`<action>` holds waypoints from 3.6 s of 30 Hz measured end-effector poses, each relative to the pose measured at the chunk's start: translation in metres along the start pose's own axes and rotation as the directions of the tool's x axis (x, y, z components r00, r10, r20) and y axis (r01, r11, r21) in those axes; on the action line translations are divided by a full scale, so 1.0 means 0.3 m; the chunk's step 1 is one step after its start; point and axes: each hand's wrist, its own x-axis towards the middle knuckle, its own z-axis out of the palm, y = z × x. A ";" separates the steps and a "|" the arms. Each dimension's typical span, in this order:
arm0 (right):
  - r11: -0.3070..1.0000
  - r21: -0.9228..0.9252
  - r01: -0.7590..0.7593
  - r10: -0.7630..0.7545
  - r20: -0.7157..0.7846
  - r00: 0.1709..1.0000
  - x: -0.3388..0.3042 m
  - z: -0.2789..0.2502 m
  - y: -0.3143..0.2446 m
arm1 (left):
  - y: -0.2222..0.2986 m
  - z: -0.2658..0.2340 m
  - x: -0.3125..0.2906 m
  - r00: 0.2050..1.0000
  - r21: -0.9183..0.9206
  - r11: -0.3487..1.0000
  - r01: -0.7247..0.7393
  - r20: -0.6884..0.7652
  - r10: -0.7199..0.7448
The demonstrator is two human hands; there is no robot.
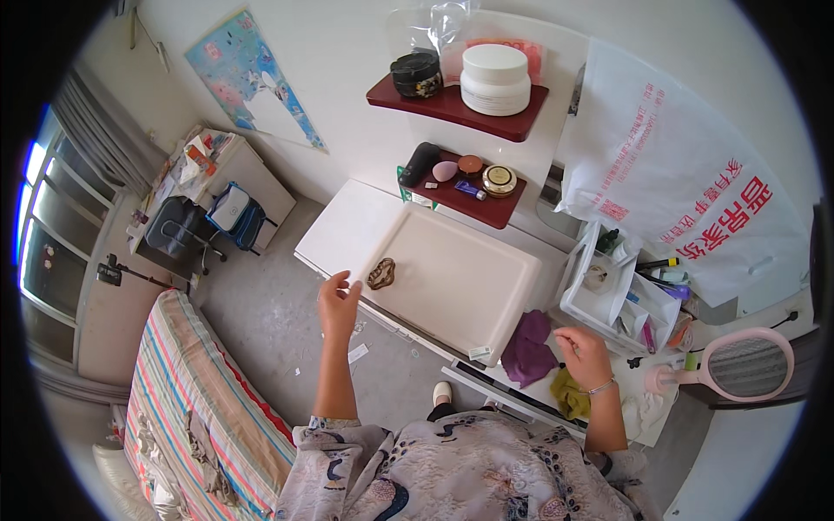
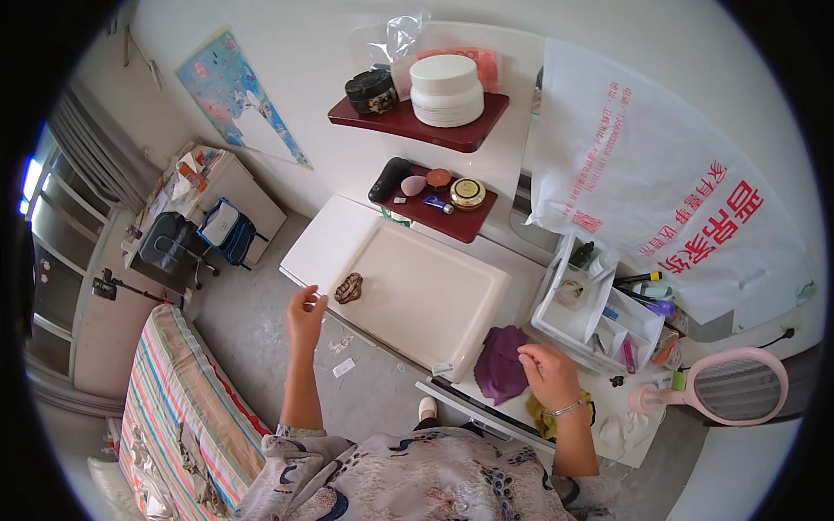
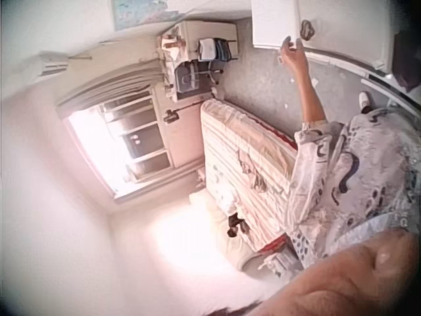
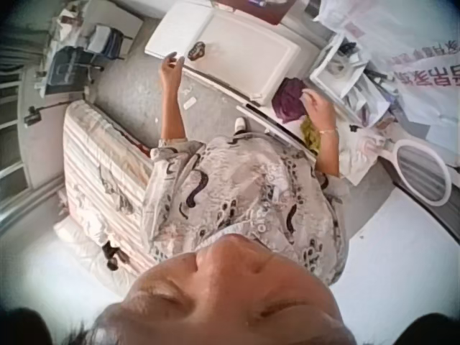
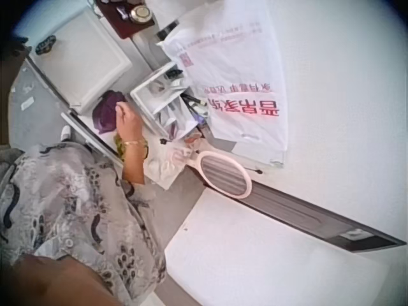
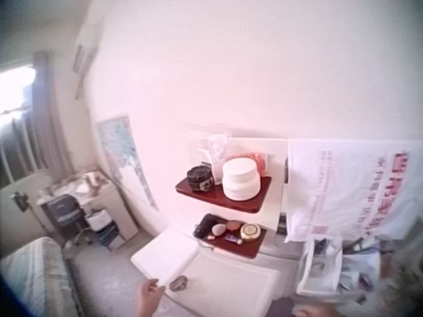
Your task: The person cleans a white plastic compartmentalized organizer with a purple cloth. They then pick up various cosmetic items, including bottles, tubes, and a compact, from a nearby surface and place them into the organizer's compartments. The person handles each item individually, wiping some with the cloth before arranging them.
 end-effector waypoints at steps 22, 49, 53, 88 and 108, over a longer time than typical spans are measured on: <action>0.898 0.436 -0.059 0.143 -0.163 0.976 0.086 0.116 0.007 | 0.443 0.506 -0.219 0.599 -0.468 0.658 0.590 0.800 0.032; 0.748 -0.536 -0.391 0.173 -0.411 0.895 0.002 -0.632 0.727 | 0.550 0.742 -0.631 0.685 -0.438 0.898 0.042 0.667 0.293; 0.750 -0.520 -0.409 0.194 -0.418 0.887 0.014 -0.594 0.748 | 0.506 0.686 -0.613 0.735 -0.423 0.904 0.053 0.630 0.252; 0.757 -0.476 -0.448 0.389 -0.223 0.894 -0.056 0.531 0.432 | -0.031 0.228 -0.059 0.994 -0.508 0.859 0.064 -0.041 -0.099; 0.915 -0.071 -0.397 0.305 -0.521 0.797 -0.183 0.632 0.387 | -0.340 0.123 0.130 0.958 -0.399 0.878 0.264 0.216 -0.190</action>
